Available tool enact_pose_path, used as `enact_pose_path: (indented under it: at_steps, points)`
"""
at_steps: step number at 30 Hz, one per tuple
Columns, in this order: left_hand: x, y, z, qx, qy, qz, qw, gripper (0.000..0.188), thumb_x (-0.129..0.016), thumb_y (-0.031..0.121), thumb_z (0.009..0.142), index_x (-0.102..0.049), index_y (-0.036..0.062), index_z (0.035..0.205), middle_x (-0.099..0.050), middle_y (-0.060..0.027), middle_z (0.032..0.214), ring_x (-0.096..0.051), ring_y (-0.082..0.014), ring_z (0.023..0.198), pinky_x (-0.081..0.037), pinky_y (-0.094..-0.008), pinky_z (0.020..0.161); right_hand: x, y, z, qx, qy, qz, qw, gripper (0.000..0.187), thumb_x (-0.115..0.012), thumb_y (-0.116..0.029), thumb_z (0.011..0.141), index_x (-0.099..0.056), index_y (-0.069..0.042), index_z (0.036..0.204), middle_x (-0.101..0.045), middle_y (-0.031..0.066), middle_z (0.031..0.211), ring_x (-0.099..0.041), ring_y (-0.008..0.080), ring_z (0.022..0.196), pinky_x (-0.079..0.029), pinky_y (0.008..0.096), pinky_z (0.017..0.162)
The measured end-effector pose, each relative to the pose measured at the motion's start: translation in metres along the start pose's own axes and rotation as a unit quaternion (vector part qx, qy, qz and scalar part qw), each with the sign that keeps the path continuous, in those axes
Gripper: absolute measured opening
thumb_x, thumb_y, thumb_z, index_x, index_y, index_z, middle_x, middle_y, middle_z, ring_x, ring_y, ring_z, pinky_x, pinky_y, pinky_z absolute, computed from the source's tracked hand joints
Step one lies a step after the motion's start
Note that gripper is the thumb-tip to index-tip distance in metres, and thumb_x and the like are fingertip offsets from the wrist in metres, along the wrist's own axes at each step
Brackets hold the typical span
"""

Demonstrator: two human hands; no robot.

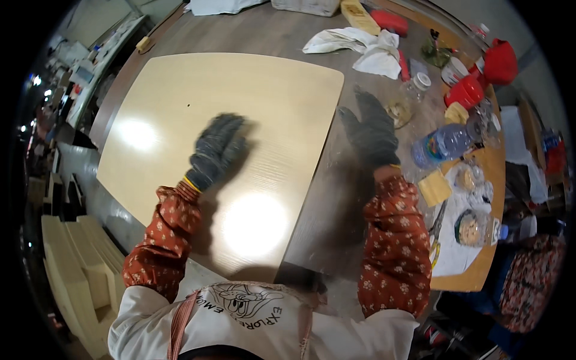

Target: The person wipes a light-colored rectangular board using a white cloth, applying a liquid from a small bottle and rubbing the surface repeatedly across both sides.

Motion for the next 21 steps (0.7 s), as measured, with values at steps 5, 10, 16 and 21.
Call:
enact_pose_path:
  at_steps: [5, 10, 16, 21]
  points:
    - [0.017, -0.028, -0.013, 0.143, -0.136, 0.109, 0.974, 0.047, -0.053, 0.037, 0.094, -0.052, 0.0139, 0.136, -0.046, -0.0176, 0.141, -0.039, -0.0379, 0.133, -0.027, -0.0490, 0.113, -0.046, 0.024, 0.089, 0.075, 0.105, -0.031, 0.991, 0.061, -0.065, -0.037, 0.085, -0.047, -0.007, 0.136, -0.055, 0.0212, 0.128, -0.055, 0.0360, 0.116, -0.045, 0.0432, 0.098]
    - [0.019, -0.031, -0.014, 0.142, -0.152, 0.105, 0.972, 0.046, -0.053, 0.037, 0.094, -0.054, 0.0167, 0.135, -0.046, -0.0177, 0.142, -0.038, -0.0380, 0.133, -0.026, -0.0501, 0.113, -0.066, 0.028, 0.163, -0.166, 0.042, -0.172, 0.970, 0.089, -0.068, -0.048, 0.079, -0.022, -0.022, 0.151, -0.034, 0.0243, 0.147, -0.046, 0.0424, 0.127, -0.038, 0.0500, 0.104]
    - [0.021, -0.024, -0.004, 0.126, -0.143, 0.094, 0.977, 0.044, -0.056, 0.034, 0.093, -0.056, 0.0140, 0.132, -0.047, -0.0174, 0.140, -0.040, -0.0369, 0.132, -0.029, -0.0497, 0.112, -0.093, 0.131, 0.210, -0.288, 0.021, -0.195, 0.937, 0.090, -0.068, -0.049, 0.077, -0.022, -0.023, 0.150, -0.043, 0.0211, 0.142, -0.050, 0.0367, 0.126, -0.040, 0.0497, 0.103]
    - [0.015, -0.033, -0.021, 0.103, -0.097, 0.081, 0.987, 0.052, -0.053, 0.042, 0.093, -0.053, 0.0106, 0.134, -0.053, -0.0180, 0.134, -0.047, -0.0371, 0.125, -0.031, -0.0523, 0.110, -0.128, 0.147, 0.213, -0.239, 0.047, -0.159, 0.957, 0.055, -0.061, -0.036, 0.084, -0.047, -0.017, 0.134, -0.058, 0.0173, 0.127, -0.056, 0.0312, 0.116, -0.041, 0.0436, 0.102]
Point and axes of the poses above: each hand's wrist, its own z-axis towards the middle knuckle, its own x-axis out of the back of the hand, y = z × x, the point moved 3 cm from there along z, towards the middle knuckle
